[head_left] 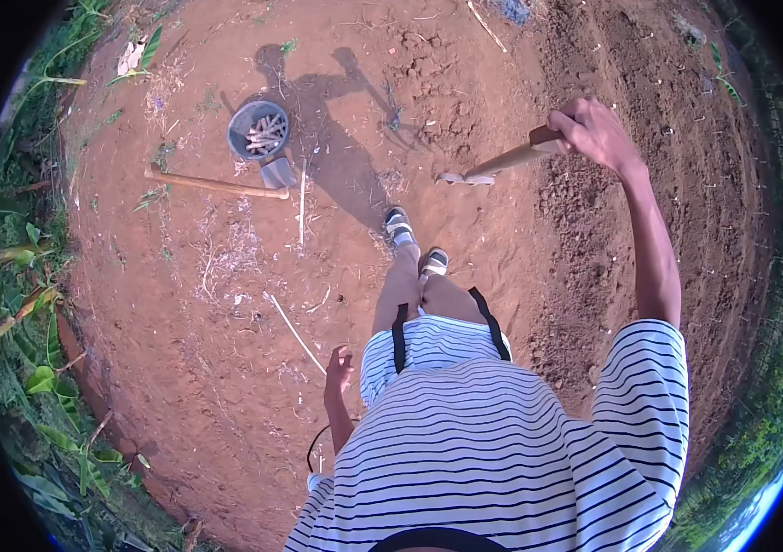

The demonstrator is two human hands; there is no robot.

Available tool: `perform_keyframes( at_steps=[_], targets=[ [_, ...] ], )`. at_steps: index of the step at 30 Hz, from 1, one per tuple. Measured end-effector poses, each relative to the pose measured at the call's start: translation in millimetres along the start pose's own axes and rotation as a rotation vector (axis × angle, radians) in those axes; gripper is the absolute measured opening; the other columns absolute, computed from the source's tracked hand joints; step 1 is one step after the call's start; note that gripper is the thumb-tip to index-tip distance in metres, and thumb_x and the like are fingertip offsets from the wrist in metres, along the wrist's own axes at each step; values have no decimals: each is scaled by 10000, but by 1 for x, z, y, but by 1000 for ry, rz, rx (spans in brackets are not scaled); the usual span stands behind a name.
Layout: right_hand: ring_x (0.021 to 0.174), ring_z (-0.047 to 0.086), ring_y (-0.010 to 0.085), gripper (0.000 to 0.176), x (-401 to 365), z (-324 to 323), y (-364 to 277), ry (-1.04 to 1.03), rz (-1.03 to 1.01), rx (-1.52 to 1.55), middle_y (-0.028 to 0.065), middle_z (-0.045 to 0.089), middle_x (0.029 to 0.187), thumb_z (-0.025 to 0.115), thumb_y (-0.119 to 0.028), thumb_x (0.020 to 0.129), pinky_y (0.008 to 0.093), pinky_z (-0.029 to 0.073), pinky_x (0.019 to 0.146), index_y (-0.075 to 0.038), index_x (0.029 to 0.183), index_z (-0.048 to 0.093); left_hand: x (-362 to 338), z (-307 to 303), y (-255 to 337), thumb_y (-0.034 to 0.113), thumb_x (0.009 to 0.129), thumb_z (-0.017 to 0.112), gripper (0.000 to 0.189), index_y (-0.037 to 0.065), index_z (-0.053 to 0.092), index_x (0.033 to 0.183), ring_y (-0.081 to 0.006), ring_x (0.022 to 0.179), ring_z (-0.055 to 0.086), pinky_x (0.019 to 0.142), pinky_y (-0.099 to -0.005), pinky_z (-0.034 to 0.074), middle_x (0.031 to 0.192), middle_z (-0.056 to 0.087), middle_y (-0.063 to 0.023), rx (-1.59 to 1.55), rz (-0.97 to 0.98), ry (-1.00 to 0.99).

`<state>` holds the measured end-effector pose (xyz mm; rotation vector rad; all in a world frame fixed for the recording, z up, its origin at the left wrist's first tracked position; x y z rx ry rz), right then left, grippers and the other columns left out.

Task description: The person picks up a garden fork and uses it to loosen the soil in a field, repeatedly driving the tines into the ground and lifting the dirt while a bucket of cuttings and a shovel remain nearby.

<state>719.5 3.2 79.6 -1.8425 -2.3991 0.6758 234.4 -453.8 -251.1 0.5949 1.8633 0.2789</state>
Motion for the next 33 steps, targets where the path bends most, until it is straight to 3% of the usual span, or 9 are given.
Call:
perform_keyframes(
  at_steps=[7, 8, 11, 12, 13, 14, 15, 20, 33],
  targets=[
    [565, 525, 153, 234, -94, -150, -57, 588, 109, 134, 45, 559, 649, 502, -253, 782, 296, 398, 522, -37, 809, 587, -13, 9, -16, 197, 857, 492, 343, 172, 413, 1189, -146, 658, 556, 492, -270, 425, 937, 564, -109, 34, -73, -81],
    [469, 536, 149, 285, -61, -125, -99, -278, 58, 262, 70, 568, 514, 477, -259, 730, 281, 413, 456, -63, 631, 658, -16, 6, -12, 196, 860, 483, 340, 175, 410, 1192, -134, 659, 551, 493, -250, 418, 954, 552, -98, 35, -77, -110],
    [507, 511, 154, 221, -55, -29, -31, 117, 33, -148, 31, 579, 667, 463, -246, 814, 317, 401, 477, -61, 849, 579, -32, -9, 2, 198, 867, 472, 337, 164, 410, 1196, -135, 695, 554, 520, -239, 421, 952, 541, -83, -28, -80, -69],
    [432, 466, 144, 281, -49, 37, -32, 289, -316, -547, 36, 579, 629, 394, -274, 832, 315, 366, 381, -78, 772, 585, -43, -15, 11, 198, 868, 473, 343, 155, 407, 1201, -149, 725, 558, 547, -249, 434, 966, 536, -85, -51, -84, -69],
    [358, 343, 145, 413, -25, 129, 19, -91, 20, -342, 12, 474, 506, 365, -456, 850, 341, 308, 318, -104, 854, 579, -48, -20, 2, 198, 868, 473, 343, 155, 407, 1201, -149, 725, 558, 547, -249, 434, 966, 536, -85, -44, -98, -69],
    [432, 462, 176, 522, -26, 255, 86, -319, 369, -235, 64, 538, 565, 332, -546, 816, 350, 409, 414, -91, 867, 583, -51, -28, -7, 198, 869, 474, 339, 154, 409, 1199, -153, 732, 557, 560, -247, 438, 957, 534, -85, 4, -85, -66],
    [625, 584, 227, 506, -49, 282, 70, -123, 166, -455, 126, 599, 701, 305, -486, 822, 357, 473, 591, -83, 895, 603, -49, -35, -11, 199, 869, 474, 336, 153, 412, 1196, -156, 738, 555, 572, -246, 442, 948, 532, -85, 47, -55, -59],
    [854, 595, 282, 528, -71, 262, 44, -471, 496, -166, 189, 607, 902, 329, -510, 814, 368, 467, 741, -104, 980, 622, -51, -51, -35, 185, 858, 488, 365, 155, 394, 1209, -169, 749, 582, 563, -271, 465, 942, 557, -115, -20, -162, -19],
    [880, 584, 322, 559, -66, 270, 56, -348, 514, -208, 211, 590, 952, 374, -529, 775, 388, 461, 775, -51, 912, 629, 32, -55, -4, 270, 866, 489, 349, 162, 412, 1189, -147, 705, 581, 499, -234, 410, 956, 555, -80, 24, -62, -126]
  ],
)
Point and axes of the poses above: each hand's wrist, its own x-axis towards the middle knuckle, its own z-axis out of the palm, y = z × x, the point moved 9 cm from there along x, towards the middle knuckle
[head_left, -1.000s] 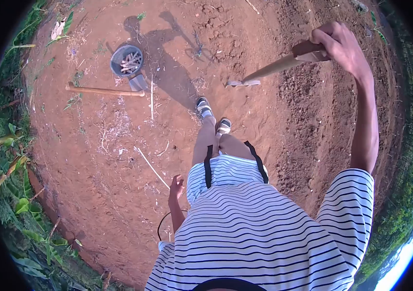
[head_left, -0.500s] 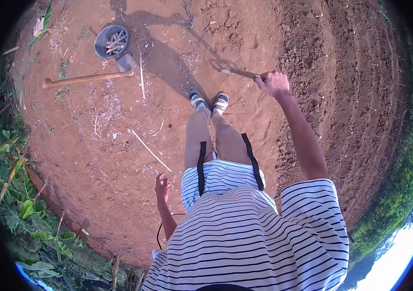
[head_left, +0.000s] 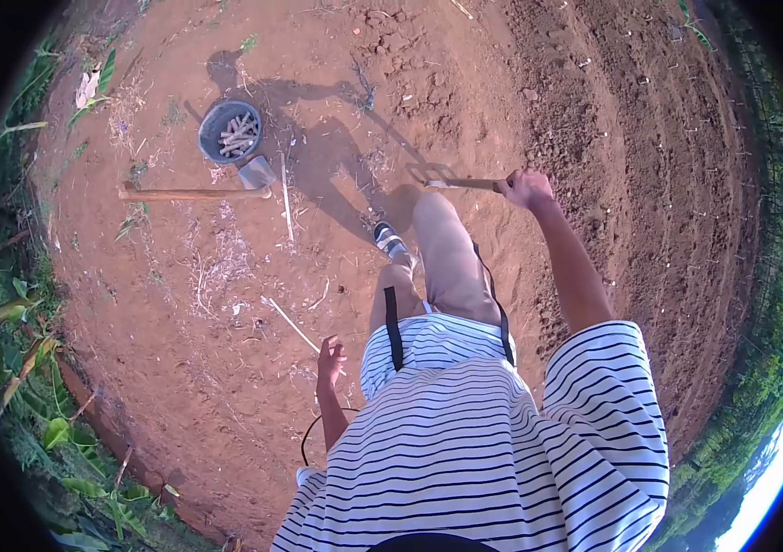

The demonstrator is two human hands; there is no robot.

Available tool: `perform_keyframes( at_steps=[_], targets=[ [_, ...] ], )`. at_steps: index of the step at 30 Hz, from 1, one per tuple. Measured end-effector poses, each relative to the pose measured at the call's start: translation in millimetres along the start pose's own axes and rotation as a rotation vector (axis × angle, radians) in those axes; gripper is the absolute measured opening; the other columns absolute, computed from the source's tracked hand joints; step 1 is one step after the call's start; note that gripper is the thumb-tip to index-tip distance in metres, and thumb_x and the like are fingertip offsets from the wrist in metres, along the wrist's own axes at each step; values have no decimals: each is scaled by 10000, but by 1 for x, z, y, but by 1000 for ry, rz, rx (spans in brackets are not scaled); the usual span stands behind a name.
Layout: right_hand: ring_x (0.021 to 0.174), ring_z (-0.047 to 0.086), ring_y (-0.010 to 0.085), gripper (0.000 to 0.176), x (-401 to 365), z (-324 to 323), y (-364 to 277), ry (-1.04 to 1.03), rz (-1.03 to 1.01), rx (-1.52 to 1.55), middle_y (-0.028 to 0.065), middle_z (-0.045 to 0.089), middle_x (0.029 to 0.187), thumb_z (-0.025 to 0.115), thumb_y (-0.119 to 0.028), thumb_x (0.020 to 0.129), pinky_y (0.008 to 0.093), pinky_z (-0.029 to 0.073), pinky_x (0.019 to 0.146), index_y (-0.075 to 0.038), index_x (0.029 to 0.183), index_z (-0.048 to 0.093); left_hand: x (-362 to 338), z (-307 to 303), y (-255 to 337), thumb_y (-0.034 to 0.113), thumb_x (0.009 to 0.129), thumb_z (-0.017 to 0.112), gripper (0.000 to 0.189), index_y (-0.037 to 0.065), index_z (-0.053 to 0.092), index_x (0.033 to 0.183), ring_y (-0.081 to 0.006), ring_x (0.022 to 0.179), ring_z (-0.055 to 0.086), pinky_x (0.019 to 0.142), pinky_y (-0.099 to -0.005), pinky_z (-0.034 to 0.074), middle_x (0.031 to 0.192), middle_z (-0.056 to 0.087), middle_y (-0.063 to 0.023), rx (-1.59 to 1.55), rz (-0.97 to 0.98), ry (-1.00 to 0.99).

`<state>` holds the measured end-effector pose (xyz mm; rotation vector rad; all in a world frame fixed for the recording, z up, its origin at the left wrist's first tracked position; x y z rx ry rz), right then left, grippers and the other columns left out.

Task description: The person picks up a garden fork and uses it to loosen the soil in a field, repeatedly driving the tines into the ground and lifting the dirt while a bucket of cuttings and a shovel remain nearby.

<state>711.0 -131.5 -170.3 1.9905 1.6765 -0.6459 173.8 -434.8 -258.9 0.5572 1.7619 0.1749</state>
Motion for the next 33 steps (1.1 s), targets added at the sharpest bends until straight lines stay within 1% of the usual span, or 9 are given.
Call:
perform_keyframes(
  at_steps=[9, 11, 16, 18, 24, 25, 28, 31, 33],
  targets=[
    [874, 585, 325, 514, 2, -7, -16, 98, -218, -95, 211, 598, 920, 404, -494, 774, 389, 469, 762, -49, 891, 632, 29, -25, 58, 172, 862, 495, 332, 111, 428, 1182, -129, 644, 541, 563, -253, 461, 937, 547, -109, 35, 165, -4],
    [878, 583, 324, 492, 5, 1, -8, -18, -70, 45, 216, 598, 916, 404, -466, 779, 397, 463, 778, -43, 871, 637, 27, -25, 73, 174, 857, 499, 336, 117, 429, 1181, -131, 661, 544, 548, -249, 453, 955, 543, -108, 14, 82, 28],
    [871, 583, 335, 498, -9, 7, -10, -57, -98, 104, 235, 591, 913, 397, -447, 779, 410, 452, 798, -18, 863, 636, 49, 2, 79, 226, 849, 507, 363, 122, 424, 1186, -177, 740, 578, 585, -281, 469, 982, 558, -125, 116, 95, -56],
    [857, 585, 340, 484, -6, 11, -8, -110, -100, 65, 208, 610, 871, 392, -498, 791, 408, 445, 805, -106, 879, 662, 50, 18, 98, 240, 854, 498, 360, 126, 423, 1187, -194, 776, 588, 612, -307, 473, 967, 571, -132, 211, 132, -121],
    [752, 595, 334, 323, -6, 14, -19, -149, -377, 107, 180, 610, 766, 417, -368, 770, 409, 463, 714, -91, 831, 570, 57, 37, 142, 245, 854, 493, 363, 127, 422, 1190, -189, 789, 590, 591, -291, 464, 996, 570, -121, 148, 3, -99],
    [811, 594, 326, 382, -6, 15, -17, -228, -362, 98, 197, 611, 816, 361, -389, 807, 405, 447, 787, -85, 902, 571, 66, 45, 143, 243, 852, 490, 363, 128, 422, 1191, -192, 787, 591, 583, -285, 460, 1003, 566, -116, 108, -40, -115],
    [765, 593, 321, 364, 6, 19, -10, -228, -386, 201, 176, 610, 772, 394, -396, 796, 401, 447, 751, -76, 856, 557, 82, 57, 183, 226, 848, 478, 367, 134, 420, 1198, -197, 782, 596, 568, -277, 456, 1024, 558, -114, 107, 70, -17],
    [747, 594, 316, 361, 8, 19, -3, -180, -419, 193, 176, 609, 758, 407, -397, 790, 404, 446, 734, -76, 817, 568, 85, 79, 207, 245, 841, 462, 402, 125, 400, 1220, -226, 819, 596, 649, -320, 458, 1036, 566, -134, 153, 49, -67],
    [822, 582, 319, 348, 9, 37, -1, -307, -336, 99, 175, 607, 823, 417, -391, 783, 400, 431, 783, -102, 892, 579, 64, 80, 225, 270, 842, 448, 422, 117, 385, 1230, -244, 836, 594, 740, -352, 440, 1011, 577, -148, 258, 128, -171]
  ],
)
Point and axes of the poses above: each hand's wrist, its own x-axis towards the middle knuckle, its own z-axis out of the palm, y = z × x, the point moved 9 cm from there along x, towards the middle knuckle
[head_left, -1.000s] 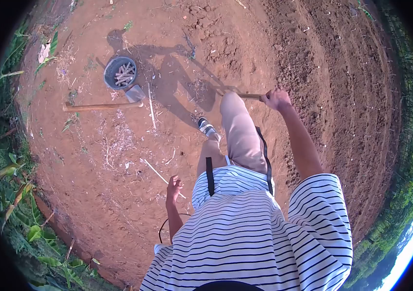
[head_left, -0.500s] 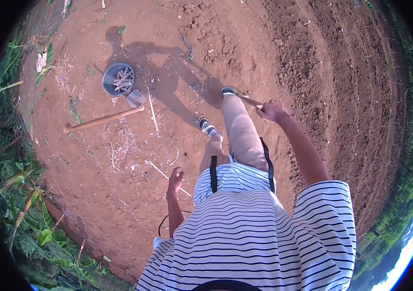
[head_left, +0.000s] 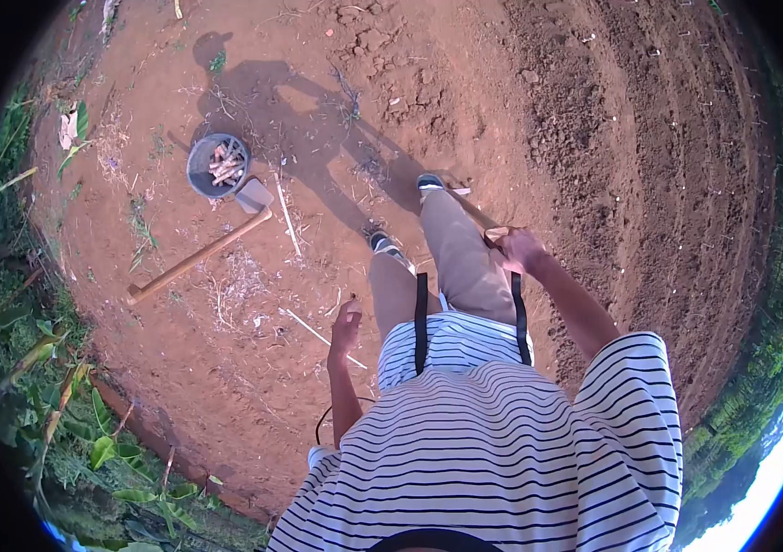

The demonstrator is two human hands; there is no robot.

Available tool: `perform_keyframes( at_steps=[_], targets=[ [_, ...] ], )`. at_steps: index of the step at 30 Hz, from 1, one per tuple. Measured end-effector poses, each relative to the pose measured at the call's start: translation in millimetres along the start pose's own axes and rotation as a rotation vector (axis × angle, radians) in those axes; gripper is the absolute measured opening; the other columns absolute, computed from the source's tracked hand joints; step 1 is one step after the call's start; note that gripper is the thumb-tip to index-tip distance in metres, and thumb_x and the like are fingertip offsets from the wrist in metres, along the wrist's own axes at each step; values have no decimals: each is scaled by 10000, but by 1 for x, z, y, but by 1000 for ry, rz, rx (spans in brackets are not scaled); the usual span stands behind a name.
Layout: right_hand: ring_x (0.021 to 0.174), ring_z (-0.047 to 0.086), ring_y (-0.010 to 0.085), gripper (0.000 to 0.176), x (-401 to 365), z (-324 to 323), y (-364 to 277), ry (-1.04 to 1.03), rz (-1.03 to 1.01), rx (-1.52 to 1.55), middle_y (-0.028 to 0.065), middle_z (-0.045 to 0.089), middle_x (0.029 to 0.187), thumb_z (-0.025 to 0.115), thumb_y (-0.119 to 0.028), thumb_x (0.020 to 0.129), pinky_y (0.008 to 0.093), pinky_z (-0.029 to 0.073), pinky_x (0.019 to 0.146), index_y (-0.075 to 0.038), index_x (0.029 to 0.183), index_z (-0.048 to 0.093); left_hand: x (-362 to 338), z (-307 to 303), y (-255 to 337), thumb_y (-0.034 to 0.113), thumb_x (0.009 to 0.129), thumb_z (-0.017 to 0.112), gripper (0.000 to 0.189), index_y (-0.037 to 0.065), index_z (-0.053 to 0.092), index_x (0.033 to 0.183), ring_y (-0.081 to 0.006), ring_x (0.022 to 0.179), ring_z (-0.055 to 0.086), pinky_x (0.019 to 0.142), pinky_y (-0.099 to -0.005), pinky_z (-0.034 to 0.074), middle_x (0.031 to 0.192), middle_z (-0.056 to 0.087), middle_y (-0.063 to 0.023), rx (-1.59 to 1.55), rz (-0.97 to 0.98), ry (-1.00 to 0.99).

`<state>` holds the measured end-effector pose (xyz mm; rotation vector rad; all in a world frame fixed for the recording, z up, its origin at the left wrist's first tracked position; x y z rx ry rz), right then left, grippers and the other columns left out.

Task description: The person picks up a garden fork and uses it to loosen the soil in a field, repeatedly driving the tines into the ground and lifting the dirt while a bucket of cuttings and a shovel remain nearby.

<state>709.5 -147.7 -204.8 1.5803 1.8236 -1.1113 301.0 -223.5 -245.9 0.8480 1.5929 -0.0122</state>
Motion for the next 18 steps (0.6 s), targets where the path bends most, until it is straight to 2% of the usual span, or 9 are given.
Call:
perform_keyframes(
  at_steps=[1, 4, 7, 9, 10, 11, 13, 16, 18],
  targets=[
    [822, 581, 324, 377, 5, 9, 8, 78, 27, -21, 187, 609, 814, 405, -405, 787, 384, 426, 797, -90, 835, 606, -2, -2, -4, 262, 848, 448, 405, 125, 393, 1225, -218, 819, 595, 730, -342, 441, 992, 580, -144, -11, 7, -12],
    [856, 578, 322, 405, 1, 1, 4, 79, 54, 37, 199, 607, 849, 402, -400, 779, 374, 412, 834, -73, 887, 614, -10, -21, -4, 260, 850, 460, 392, 129, 406, 1215, -203, 813, 594, 722, -333, 442, 966, 582, -137, -173, -7, -31],
    [860, 582, 310, 434, -7, -11, -8, 88, 90, 53, 204, 606, 845, 400, -404, 769, 376, 425, 822, -48, 877, 623, -2, -50, -24, 249, 849, 475, 374, 142, 419, 1203, -194, 806, 590, 709, -328, 447, 952, 583, -128, 3, 32, -30],
    [872, 581, 297, 441, -12, -16, -1, 99, 224, -5, 203, 605, 862, 407, -424, 761, 379, 439, 803, -57, 839, 638, -10, -82, -33, 237, 847, 486, 350, 149, 439, 1182, -193, 805, 581, 707, -328, 448, 943, 587, -119, 184, 58, 80],
    [872, 581, 297, 441, -11, -12, -1, 93, 225, -6, 203, 605, 862, 407, -424, 761, 379, 439, 803, -57, 839, 638, -17, -97, -44, 265, 850, 502, 346, 155, 443, 1172, -213, 828, 570, 729, -311, 448, 951, 591, -113, 235, 10, 129],
    [878, 579, 292, 453, -12, -16, 0, 195, 244, -29, 203, 604, 873, 409, -442, 761, 377, 440, 802, -60, 824, 643, -10, -112, -72, 251, 849, 500, 338, 166, 445, 1172, -185, 764, 573, 665, -313, 461, 932, 592, -105, 224, 121, 177],
    [885, 577, 287, 465, -17, -20, 0, 299, 275, -49, 203, 602, 884, 411, -460, 761, 375, 441, 801, -64, 810, 649, -1, -133, -132, 224, 847, 497, 330, 165, 451, 1168, -142, 678, 559, 555, -275, 452, 901, 584, -84, 31, 97, 177],
    [890, 574, 281, 506, -19, -24, 1, 288, 320, -18, 204, 600, 888, 415, -502, 758, 373, 439, 798, -56, 820, 645, -27, -144, -154, 242, 850, 510, 341, 151, 441, 1172, -152, 722, 562, 644, -290, 457, 870, 595, -92, -4, -4, 227],
    [849, 581, 290, 517, -20, -24, 4, 439, 354, -49, 196, 603, 846, 429, -517, 755, 373, 441, 771, -47, 815, 637, -35, -140, -173, 243, 852, 509, 338, 148, 441, 1169, -146, 710, 565, 628, -278, 456, 857, 594, -93, 32, -14, 212]
  ],
)
Point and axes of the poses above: each hand's wrist, its own x-axis towards the middle knuckle, its own z-axis out of the palm, y = z × x, the point moved 9 cm from there along x, towards the middle knuckle
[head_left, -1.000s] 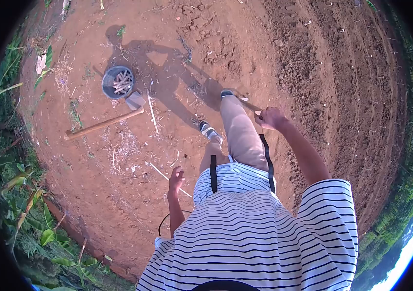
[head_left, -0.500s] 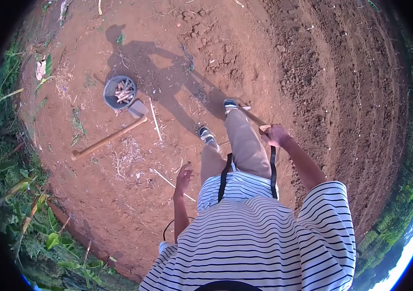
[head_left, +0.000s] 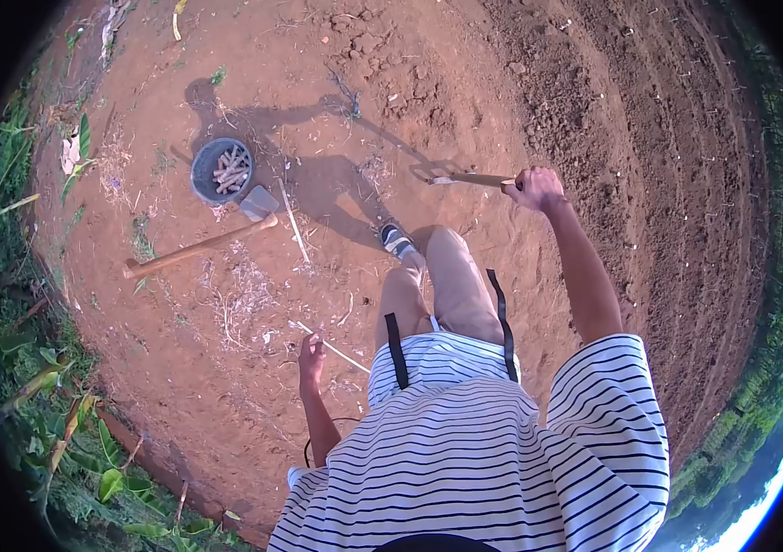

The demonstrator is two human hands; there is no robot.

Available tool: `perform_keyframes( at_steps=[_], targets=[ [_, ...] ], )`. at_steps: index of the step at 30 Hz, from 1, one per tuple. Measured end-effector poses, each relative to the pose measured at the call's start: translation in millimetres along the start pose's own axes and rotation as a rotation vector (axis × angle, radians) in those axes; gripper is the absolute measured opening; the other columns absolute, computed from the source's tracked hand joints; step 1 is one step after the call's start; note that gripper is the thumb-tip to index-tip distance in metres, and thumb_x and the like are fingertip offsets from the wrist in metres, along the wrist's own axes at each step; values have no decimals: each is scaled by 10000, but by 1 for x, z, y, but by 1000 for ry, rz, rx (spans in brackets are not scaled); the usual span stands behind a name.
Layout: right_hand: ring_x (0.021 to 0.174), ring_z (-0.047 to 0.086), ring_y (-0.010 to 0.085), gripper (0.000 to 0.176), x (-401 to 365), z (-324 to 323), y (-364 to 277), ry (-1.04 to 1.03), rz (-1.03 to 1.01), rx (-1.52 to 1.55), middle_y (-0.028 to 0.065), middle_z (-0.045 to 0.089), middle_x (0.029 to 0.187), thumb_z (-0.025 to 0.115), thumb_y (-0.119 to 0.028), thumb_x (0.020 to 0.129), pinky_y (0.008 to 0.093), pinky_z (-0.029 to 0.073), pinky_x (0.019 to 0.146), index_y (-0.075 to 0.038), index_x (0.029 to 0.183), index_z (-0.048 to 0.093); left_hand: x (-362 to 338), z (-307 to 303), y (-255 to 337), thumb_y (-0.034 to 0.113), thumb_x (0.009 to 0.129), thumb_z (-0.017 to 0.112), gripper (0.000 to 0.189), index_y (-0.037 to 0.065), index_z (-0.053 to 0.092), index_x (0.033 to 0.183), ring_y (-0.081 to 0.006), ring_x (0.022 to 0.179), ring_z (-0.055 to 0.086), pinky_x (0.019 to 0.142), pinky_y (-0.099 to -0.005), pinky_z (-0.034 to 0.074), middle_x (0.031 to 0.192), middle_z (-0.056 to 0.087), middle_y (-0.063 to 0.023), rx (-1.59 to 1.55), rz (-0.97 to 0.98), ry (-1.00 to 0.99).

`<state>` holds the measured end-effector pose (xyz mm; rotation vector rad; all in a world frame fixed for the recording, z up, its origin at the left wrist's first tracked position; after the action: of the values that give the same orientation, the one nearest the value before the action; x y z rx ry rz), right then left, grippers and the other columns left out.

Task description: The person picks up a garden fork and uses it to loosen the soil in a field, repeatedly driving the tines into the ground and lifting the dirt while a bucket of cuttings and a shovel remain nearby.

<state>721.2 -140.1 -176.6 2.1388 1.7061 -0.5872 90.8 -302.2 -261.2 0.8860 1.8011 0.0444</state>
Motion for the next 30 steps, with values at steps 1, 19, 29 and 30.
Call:
perform_keyframes(
  at_steps=[1, 19, 29, 30],
  targets=[
    [849, 581, 290, 517, -1, 6, 2, 6, -6, -5, 196, 603, 846, 429, -517, 755, 373, 441, 771, -47, 815, 637, -6, 4, -10, 245, 854, 508, 336, 144, 440, 1167, -140, 698, 568, 612, -266, 454, 844, 593, -94, 40, -12, -12],
    [836, 603, 246, 357, -272, 451, 50, -586, -72, 54, 104, 639, 824, 486, -426, 723, 394, 391, 840, -131, 847, 644, -117, 171, -123, 238, 838, 506, 344, 147, 450, 1165, -168, 736, 586, 619, -297, 466, 918, 590, -109, 98, 47, -128],
    [982, 551, 262, 454, -240, 402, 68, -606, -203, 76, 131, 588, 1027, 457, -449, 756, 375, 417, 861, -91, 989, 613, -195, 211, -207, 236, 873, 474, 304, 152, 438, 1163, -166, 659, 596, 508, -260, 452, 976, 581, -111, -78, -146, 27],
    [992, 544, 268, 464, -234, 386, 67, -588, -228, 77, 133, 579, 1047, 459, -450, 755, 364, 420, 863, -88, 1005, 607, -200, 219, -209, 231, 872, 476, 289, 151, 440, 1147, -153, 625, 586, 468, -260, 433, 942, 573, -88, -123, -93, 54]
  ],
)
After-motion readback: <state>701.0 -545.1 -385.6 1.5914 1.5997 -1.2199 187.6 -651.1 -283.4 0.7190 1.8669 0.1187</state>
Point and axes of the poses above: each hand's wrist, its own x-axis towards the middle knuckle, its own z-axis out of the palm, y = z × x, the point moved 9 cm from there along x, towards the middle knuckle
